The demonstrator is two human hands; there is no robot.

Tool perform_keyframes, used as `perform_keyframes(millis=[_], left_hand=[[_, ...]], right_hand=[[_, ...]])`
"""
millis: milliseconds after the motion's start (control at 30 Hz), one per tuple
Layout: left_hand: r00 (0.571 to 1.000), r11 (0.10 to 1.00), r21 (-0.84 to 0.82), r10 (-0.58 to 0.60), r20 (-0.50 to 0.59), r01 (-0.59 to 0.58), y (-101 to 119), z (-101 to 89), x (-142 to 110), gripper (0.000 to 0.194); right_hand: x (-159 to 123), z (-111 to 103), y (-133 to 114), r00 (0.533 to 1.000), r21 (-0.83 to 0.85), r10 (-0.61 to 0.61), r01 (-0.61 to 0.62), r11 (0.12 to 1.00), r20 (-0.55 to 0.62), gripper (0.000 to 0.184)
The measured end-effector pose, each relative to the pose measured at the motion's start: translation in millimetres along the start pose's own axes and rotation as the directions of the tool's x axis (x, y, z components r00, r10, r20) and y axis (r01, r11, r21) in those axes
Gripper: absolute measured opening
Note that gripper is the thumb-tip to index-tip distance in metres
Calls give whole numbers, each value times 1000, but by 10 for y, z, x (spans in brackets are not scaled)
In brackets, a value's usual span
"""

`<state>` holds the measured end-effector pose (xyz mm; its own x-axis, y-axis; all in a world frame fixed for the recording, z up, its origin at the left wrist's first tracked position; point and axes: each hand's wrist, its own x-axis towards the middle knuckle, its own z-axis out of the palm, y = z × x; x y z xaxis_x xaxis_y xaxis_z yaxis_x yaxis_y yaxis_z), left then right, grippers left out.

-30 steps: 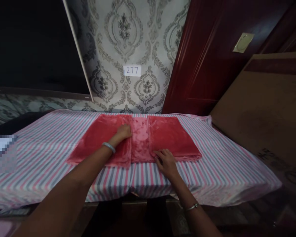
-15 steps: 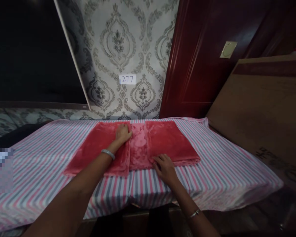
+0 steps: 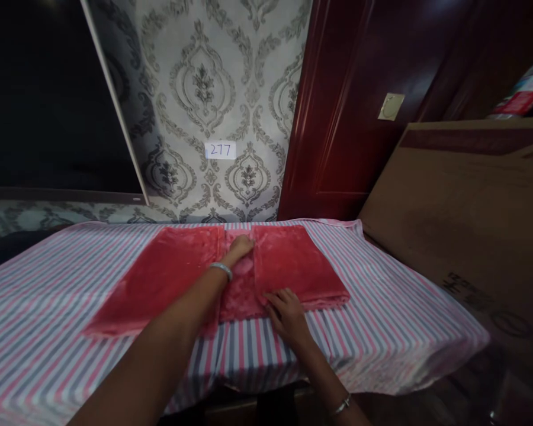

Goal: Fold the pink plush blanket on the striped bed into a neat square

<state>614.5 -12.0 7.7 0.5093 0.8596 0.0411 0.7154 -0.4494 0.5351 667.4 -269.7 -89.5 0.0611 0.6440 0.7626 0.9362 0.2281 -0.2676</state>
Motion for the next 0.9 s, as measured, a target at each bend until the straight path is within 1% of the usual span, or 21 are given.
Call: perform_keyframes(millis=[67,167,300,400,467,533,600,667,700,733,800,867,900], left_hand=[[1000,998,-66,7,-12,-8,87,96,58,48],[997,989,-132,55,-58,-62,172,211,61,53],[989,987,-127,86,-117,-101,165,279,-15,59],[991,995,-63,71,-113,-78,89,255,-65,59],[996,998,-9,61,-71,-62,60,204,-85,54],[997,997,41,66,-38,-65,82,135,-108,49],[994,992,86,98,-55,-93,148,76,-155,52],[982,981,122,164,-93,-152,215,59,-239,59],[974,970,148,209,-85,-195,235,73,-294,61],[967,954,179,252,-43,-241,241,101,-353,63],[948,918,236,304,94,-318,210,184,-464,63],[928,893,275,305,213,-356,152,263,-532,63],[924,888,285,296,243,-360,129,286,-545,63]], right_hand=[[3,-5,3,1000,0,-3,3,1000,4,21],[13,-21,0,1000,-1,-12,12,1000,-9,21],[23,-59,-23,998,28,-38,39,999,-39,27],[24,-71,-42,998,44,-60,61,997,-11,31],[22,-63,-47,997,33,-63,62,998,42,31],[21,-53,-46,994,8,-51,50,999,93,29],[22,-51,-44,992,-13,-40,41,999,116,29],[31,-60,-52,990,-20,-31,34,999,137,30],[39,-67,-63,988,-22,-25,29,999,152,30],[49,-75,-77,985,-21,-18,22,1000,170,31],[70,-88,-110,981,-1,-12,13,1000,193,30],[86,-107,-128,982,61,-18,7,998,186,27],[88,-125,-121,986,98,-13,-4,995,166,27]])
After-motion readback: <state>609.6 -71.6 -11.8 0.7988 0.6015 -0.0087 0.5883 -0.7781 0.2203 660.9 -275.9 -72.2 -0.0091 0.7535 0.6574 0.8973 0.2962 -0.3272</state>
